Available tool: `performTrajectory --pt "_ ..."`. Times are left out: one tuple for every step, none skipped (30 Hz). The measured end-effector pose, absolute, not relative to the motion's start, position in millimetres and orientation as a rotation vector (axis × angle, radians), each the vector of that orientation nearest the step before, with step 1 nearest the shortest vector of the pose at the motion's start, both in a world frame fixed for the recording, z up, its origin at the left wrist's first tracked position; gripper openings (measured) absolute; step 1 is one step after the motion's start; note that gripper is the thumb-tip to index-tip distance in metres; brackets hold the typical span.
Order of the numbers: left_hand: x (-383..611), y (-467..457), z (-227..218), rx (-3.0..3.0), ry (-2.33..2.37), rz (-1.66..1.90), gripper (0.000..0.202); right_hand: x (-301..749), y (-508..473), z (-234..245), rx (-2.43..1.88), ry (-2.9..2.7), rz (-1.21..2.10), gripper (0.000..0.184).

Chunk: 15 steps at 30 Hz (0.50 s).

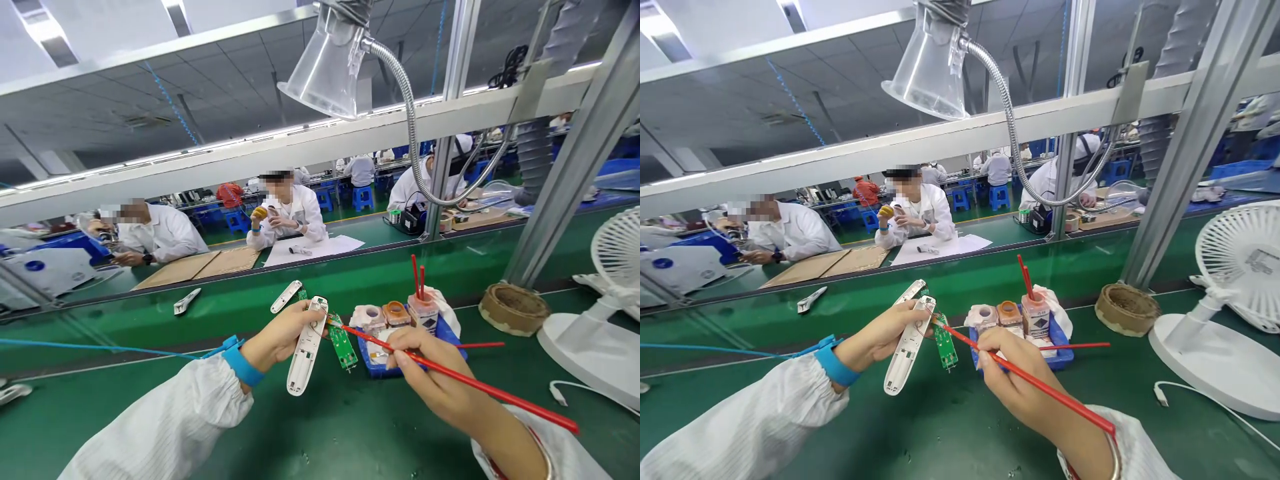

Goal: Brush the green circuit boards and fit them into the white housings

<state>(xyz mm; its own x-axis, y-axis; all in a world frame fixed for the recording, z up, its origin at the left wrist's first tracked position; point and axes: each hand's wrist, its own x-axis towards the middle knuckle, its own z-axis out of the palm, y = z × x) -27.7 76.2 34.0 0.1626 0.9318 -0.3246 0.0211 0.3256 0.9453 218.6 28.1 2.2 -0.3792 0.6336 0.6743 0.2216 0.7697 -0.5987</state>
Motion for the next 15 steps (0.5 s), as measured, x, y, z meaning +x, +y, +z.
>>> performTrajectory --pt "-28 73 34 1.046 1.228 0.847 0.019 217 26 4 -0.652 -1.976 0.495 0.014" --pt "-28 70 34 1.061 1.235 0.844 0.020 215 25 6 -0.658 -1.994 0.482 0.014" --pt "-29 68 34 1.076 1.243 0.843 0.021 215 23 8 -0.662 -2.009 0.475 0.014" --pt "-29 66 34 1.092 1.252 0.840 0.022 214 22 10 -0.657 -2.019 0.471 0.013" --pt "-28 64 34 1.107 1.260 0.835 0.023 214 21 12 -0.653 -2.021 0.466 0.013" --pt "-28 63 34 1.120 1.268 0.830 0.024 215 19 13 -0.657 -2.022 0.462 0.013" --pt "-28 62 34 1.132 1.274 0.827 0.026 216 18 15 -0.666 -2.020 0.450 0.012" --pt "-27 60 33 1.141 1.279 0.825 0.028 216 16 17 -0.685 -2.017 0.431 0.013" --pt "-27 60 34 1.149 1.280 0.825 0.030 217 15 19 -0.709 -2.015 0.409 0.013" --pt "-26 59 34 1.153 1.280 0.826 0.032 219 13 21 -0.733 -2.016 0.390 0.013" --pt "-26 58 34 1.157 1.280 0.830 0.034 220 12 23 -0.750 -2.024 0.375 0.014" --pt "-25 57 34 1.159 1.280 0.833 0.035 221 11 24 -0.761 -2.037 0.367 0.015" --pt "-25 57 33 1.158 1.282 0.833 0.036 223 10 26 -0.764 -2.053 0.361 0.015" --pt "-25 57 33 1.157 1.286 0.830 0.037 224 10 26 -0.765 -2.070 0.361 0.016" --pt "-25 57 33 1.154 1.290 0.825 0.038 225 9 27 -0.764 -2.083 0.360 0.016"
